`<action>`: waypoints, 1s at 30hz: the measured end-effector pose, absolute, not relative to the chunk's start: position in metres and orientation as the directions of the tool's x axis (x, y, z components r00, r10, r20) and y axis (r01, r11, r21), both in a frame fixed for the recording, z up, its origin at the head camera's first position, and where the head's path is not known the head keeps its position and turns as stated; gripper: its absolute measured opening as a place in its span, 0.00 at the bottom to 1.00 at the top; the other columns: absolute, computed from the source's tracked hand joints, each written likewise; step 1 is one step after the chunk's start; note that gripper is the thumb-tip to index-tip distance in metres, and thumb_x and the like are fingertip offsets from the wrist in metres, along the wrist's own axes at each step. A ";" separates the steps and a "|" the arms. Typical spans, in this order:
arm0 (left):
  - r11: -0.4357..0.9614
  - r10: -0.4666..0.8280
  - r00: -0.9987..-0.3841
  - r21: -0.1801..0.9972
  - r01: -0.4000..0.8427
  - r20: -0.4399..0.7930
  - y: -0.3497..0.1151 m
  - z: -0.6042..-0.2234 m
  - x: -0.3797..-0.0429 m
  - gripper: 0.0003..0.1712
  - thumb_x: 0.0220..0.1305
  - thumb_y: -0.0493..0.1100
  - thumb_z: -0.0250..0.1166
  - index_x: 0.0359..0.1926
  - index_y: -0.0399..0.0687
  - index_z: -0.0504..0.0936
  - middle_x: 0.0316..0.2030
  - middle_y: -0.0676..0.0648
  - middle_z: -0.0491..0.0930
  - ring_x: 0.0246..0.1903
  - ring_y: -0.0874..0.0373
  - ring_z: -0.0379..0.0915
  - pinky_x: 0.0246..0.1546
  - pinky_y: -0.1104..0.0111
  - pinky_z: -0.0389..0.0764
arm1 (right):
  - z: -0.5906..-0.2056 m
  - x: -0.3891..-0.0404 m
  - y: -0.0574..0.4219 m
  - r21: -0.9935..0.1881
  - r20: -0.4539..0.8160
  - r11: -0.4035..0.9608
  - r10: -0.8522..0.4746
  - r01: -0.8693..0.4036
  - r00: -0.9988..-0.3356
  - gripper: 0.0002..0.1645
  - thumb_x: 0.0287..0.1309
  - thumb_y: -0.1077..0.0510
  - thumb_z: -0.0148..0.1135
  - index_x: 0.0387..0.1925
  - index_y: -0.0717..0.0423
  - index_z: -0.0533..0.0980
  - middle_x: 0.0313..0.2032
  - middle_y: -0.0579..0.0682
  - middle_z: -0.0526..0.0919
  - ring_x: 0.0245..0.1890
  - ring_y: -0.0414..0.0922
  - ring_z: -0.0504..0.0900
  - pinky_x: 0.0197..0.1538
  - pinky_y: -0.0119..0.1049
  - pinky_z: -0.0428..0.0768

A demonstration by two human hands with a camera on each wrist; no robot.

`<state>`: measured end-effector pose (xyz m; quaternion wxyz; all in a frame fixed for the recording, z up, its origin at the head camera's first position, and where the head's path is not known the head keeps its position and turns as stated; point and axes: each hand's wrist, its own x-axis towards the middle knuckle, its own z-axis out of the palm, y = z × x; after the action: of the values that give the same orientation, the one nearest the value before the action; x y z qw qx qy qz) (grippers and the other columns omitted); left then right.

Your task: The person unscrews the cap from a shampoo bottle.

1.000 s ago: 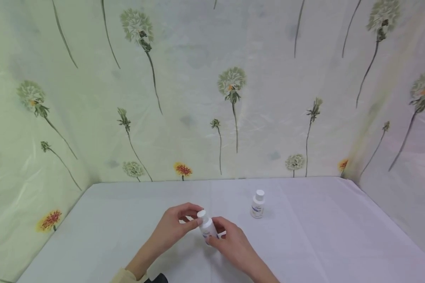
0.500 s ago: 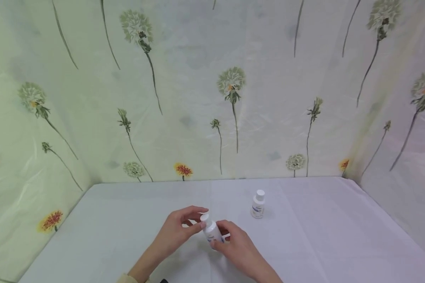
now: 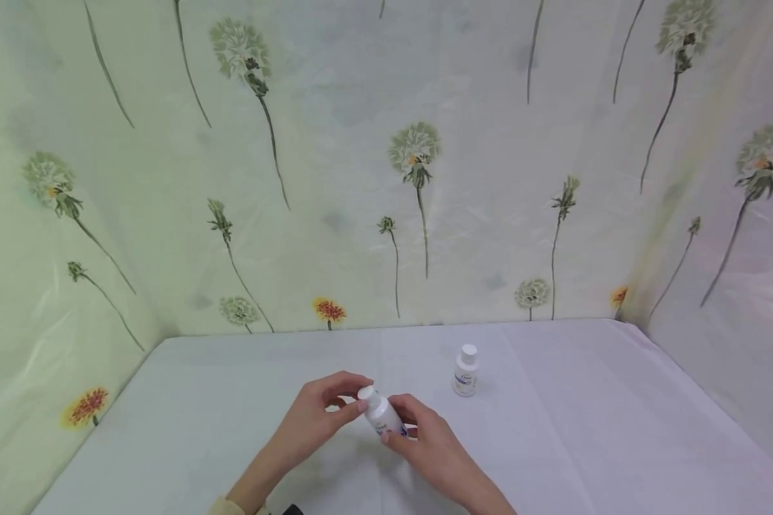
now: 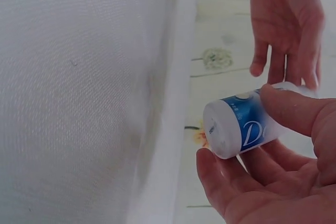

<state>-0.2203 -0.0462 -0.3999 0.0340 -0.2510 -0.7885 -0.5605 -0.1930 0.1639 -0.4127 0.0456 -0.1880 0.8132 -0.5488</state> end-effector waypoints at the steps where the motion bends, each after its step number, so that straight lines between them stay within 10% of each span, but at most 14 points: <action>1: 0.241 0.361 -0.870 0.868 0.434 0.334 -0.047 -0.400 -0.221 0.14 0.62 0.43 0.70 0.49 0.53 0.84 0.42 0.58 0.84 0.42 0.62 0.79 0.40 0.67 0.78 | -0.413 -0.193 0.164 -0.909 0.135 0.326 -0.358 -0.259 -0.924 0.24 0.62 0.57 0.66 0.57 0.59 0.73 0.52 0.54 0.80 0.52 0.50 0.78 0.52 0.36 0.78; 30: 0.158 0.468 -0.830 0.895 0.417 0.304 -0.054 -0.399 -0.223 0.15 0.66 0.41 0.66 0.53 0.58 0.84 0.47 0.58 0.83 0.47 0.61 0.80 0.49 0.64 0.79 | -0.413 -0.191 0.165 -0.866 0.160 0.391 -0.375 -0.312 -0.913 0.32 0.64 0.54 0.64 0.66 0.62 0.69 0.62 0.56 0.75 0.57 0.52 0.75 0.56 0.47 0.76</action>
<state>-0.2234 -0.0535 -0.3991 -0.0219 -0.2907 -0.7605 -0.5802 -0.1911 0.1648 -0.4127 0.0308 -0.2060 0.8333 -0.5121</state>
